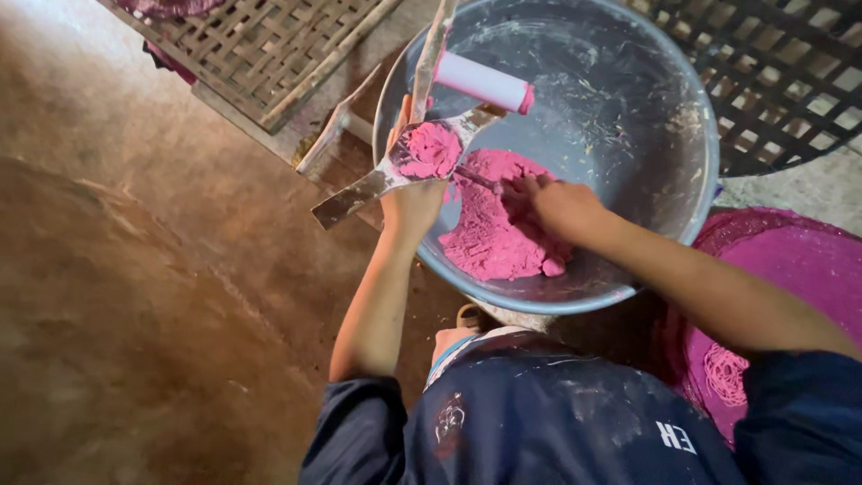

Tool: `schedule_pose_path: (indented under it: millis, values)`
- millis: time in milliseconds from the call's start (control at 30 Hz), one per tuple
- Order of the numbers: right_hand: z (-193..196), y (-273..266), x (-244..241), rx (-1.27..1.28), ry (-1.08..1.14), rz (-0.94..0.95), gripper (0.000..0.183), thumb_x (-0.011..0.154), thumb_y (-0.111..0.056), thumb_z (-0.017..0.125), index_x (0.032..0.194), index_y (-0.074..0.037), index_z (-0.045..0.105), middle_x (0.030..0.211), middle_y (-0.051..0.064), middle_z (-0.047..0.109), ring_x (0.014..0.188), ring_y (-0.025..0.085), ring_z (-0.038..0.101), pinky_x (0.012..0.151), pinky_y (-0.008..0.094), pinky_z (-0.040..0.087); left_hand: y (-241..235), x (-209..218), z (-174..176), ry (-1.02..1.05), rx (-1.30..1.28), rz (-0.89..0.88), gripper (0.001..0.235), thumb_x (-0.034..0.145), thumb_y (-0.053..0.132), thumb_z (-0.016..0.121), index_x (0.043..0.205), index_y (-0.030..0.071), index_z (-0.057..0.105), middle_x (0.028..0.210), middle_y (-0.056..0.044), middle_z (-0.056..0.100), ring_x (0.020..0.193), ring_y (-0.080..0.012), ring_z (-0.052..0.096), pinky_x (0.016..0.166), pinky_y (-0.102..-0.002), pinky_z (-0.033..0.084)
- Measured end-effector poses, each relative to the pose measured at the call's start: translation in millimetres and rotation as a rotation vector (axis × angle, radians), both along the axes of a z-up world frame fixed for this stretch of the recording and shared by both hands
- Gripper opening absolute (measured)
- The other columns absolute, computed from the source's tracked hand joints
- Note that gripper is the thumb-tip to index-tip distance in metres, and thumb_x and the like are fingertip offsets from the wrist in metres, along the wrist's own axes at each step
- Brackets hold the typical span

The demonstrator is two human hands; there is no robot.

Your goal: The person repeatedly scoops pink dough from a metal bowl and loads it into a handheld extruder. They then squeeze the extruder to form spiral patterns onto a large pink mat, repeating the cycle throughout the clip.

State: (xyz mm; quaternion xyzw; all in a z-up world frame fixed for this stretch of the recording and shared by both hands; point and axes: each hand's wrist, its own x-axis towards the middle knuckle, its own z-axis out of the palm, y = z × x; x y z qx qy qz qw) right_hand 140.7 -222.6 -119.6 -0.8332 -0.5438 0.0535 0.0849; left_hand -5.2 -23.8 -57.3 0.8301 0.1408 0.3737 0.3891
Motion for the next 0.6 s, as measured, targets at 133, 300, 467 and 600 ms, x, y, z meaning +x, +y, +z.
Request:
schedule_pose_path:
  millis: [133,300,467,600]
  values:
    - [-16,9,22,-0.078,-0.202,0.112,0.031,0.095,-0.018,0.055,0.122,-0.004,0.056,0.103,0.019,0.07,0.082,0.035,0.074,0.063,0.045,0.06,-4,-1,3,-0.087,-0.022,-0.003,0.068,0.089,0.007,0.073,0.151,0.005,0.048,0.15,-0.017,0.057,0.131,-0.032,0.06,0.111,-0.037,0.048]
    - [11,27,42,-0.171,-0.278,0.287,0.022,0.091,-0.014,0.058,0.109,-0.003,0.066,0.094,0.018,0.072,0.075,0.033,0.074,0.057,0.043,0.06,3,5,-1,-0.069,0.059,0.065,0.069,0.09,0.011,0.078,0.151,0.005,0.048,0.148,-0.015,0.057,0.132,-0.0304,0.059,0.113,-0.037,0.048]
    - [14,64,22,-0.307,-0.275,0.315,0.012,0.085,-0.012,0.064,0.082,-0.006,0.075,0.088,0.016,0.074,0.079,0.032,0.074,0.064,0.043,0.059,1,3,1,-0.037,0.047,0.091,0.07,0.088,0.011,0.081,0.151,0.005,0.05,0.142,-0.012,0.062,0.127,-0.0273,0.062,0.11,-0.036,0.05]
    - [15,46,5,-0.353,-0.164,0.347,0.016,0.085,-0.016,0.066,0.081,-0.004,0.075,0.086,0.019,0.072,0.075,0.033,0.074,0.061,0.044,0.06,-5,1,4,-0.098,-0.054,0.073,0.072,0.086,0.007,0.079,0.151,0.005,0.049,0.138,-0.011,0.063,0.127,-0.0273,0.063,0.11,-0.036,0.051]
